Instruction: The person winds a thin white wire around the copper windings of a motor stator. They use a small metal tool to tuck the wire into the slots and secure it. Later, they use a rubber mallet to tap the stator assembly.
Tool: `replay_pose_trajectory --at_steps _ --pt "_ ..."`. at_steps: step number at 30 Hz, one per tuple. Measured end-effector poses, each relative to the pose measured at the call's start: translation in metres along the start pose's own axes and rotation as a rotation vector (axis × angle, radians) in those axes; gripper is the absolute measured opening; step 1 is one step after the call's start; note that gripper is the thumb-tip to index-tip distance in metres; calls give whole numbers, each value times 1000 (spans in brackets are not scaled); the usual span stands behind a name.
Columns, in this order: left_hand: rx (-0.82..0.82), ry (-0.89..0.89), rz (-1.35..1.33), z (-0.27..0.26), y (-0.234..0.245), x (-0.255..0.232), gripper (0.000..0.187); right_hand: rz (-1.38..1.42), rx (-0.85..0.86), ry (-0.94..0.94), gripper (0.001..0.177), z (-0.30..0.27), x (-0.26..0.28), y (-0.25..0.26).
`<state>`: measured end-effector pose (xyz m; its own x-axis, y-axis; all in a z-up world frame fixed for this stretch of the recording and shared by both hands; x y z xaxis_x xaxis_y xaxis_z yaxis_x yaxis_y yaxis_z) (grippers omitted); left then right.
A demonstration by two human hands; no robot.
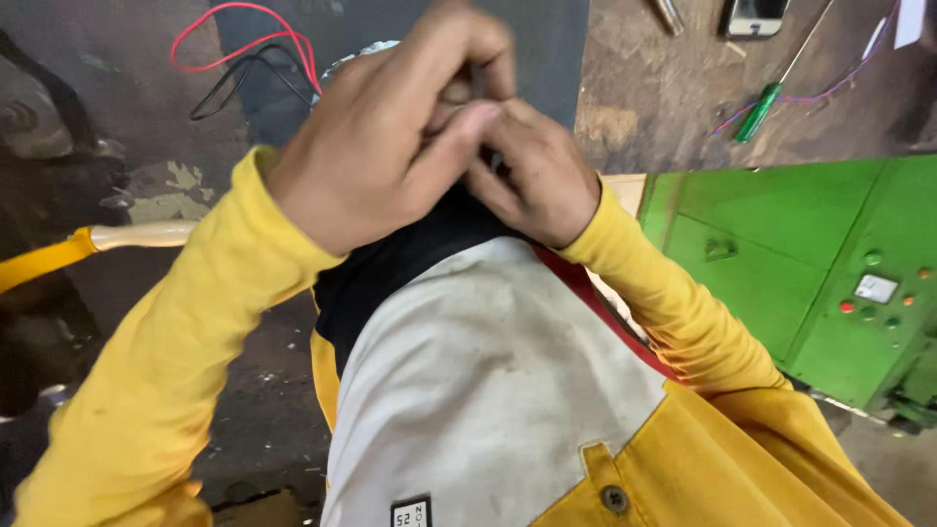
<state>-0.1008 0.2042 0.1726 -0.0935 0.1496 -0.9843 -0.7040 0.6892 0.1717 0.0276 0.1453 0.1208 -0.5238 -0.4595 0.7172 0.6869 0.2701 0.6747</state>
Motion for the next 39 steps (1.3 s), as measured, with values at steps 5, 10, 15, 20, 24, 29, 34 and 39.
replay_pose_trajectory --at_steps 5,10,15,20,24,29,34,39 --pt "-126 -233 71 23 -9 3 21 3 -74 -25 34 -6 4 -4" --pt "-92 16 346 9 10 28 14 235 -200 -503 10 -20 -18 -22" --pt "-59 45 566 -16 -9 15 18 872 -466 -596 14 -38 -39 -43" --pt "6 166 627 6 -25 21 14 1094 -543 -662 15 -50 -52 -51" --pt "-19 103 666 11 -20 18 14 1109 -566 -665 15 -54 -48 -53" --pt "45 86 591 12 -17 12 11 1085 -569 -609 15 -52 -47 -52" --pt "92 112 711 14 -32 11 22 1141 -599 -526 14 -52 -43 -51" --pt "104 218 796 19 -39 15 22 1048 -621 -519 13 -55 -38 -51"
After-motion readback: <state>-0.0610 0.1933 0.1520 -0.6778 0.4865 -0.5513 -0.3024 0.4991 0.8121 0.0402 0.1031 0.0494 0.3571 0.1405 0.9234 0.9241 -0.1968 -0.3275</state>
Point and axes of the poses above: each hand's wrist, its own z-axis towards the middle knuckle, its own y-axis out of the back of the hand, x = y × z, the point moved 8 cm from there along z, towards the middle knuckle, and after that the axes turned 9 degrees about y, right-handed, at the moved point
